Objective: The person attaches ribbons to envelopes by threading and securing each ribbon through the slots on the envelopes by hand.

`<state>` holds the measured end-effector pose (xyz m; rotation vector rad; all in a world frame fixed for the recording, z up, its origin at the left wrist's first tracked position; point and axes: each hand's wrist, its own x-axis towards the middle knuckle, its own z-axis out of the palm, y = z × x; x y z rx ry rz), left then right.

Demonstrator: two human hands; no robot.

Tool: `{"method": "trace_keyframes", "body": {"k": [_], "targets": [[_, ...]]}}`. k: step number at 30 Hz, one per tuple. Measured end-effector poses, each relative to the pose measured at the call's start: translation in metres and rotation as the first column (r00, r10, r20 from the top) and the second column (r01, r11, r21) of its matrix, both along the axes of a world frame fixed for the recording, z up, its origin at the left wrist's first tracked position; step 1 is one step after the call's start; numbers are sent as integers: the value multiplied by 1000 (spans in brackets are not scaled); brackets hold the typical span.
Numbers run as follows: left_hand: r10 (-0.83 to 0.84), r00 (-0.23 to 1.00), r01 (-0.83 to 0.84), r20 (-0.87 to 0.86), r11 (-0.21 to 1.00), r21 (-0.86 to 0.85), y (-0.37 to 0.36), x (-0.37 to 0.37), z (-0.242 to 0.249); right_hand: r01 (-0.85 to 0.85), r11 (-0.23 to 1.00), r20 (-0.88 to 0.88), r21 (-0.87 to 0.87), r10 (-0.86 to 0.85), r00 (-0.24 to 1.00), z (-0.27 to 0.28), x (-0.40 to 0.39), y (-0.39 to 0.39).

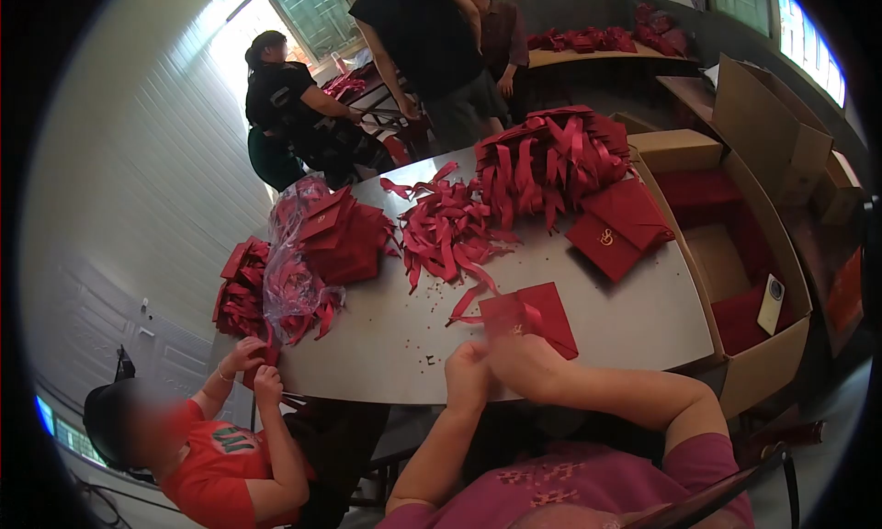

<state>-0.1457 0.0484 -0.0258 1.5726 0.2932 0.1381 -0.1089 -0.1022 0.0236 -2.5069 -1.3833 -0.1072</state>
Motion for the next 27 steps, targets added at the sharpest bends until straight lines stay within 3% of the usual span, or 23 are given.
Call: {"method": "trace_keyframes", "body": {"k": [4,6,8,10,14,16,20,22,23,25,27], "targets": [[58,997,-58,-55,998,1,-6,-1,6,40,999,-17,37,-39,999,-9,-1,4],[63,998,-63,8,998,29,-8,-1,5,124,980,-59,158,-116,991,-19,-1,2],[50,996,-53,70,998,37,-9,0,10,171,971,-50,168,-165,985,-20,-3,2],[20,991,-43,134,985,168,-10,2,12,230,944,-80,238,-216,973,-14,-8,1],[5,986,-31,167,987,155,-17,8,3,261,949,-101,178,-246,964,-6,-8,4],[16,971,-34,240,997,67,-23,6,8,290,935,-114,205,-271,956,-9,-3,6],[-75,970,74,232,997,16,-18,5,8,325,930,-239,171,-281,930,-2,12,-3],[-136,984,137,113,991,1,-10,7,7,332,931,-255,149,-288,923,-1,20,-9],[-142,983,143,116,990,2,-7,9,8,375,909,-327,183,-303,895,-5,25,-14],[-233,972,236,33,959,-156,-6,8,21,423,880,-397,214,-317,861,-14,31,-22],[-285,958,287,35,951,-115,0,13,13,451,854,-556,258,-251,792,-20,34,-30]]}}
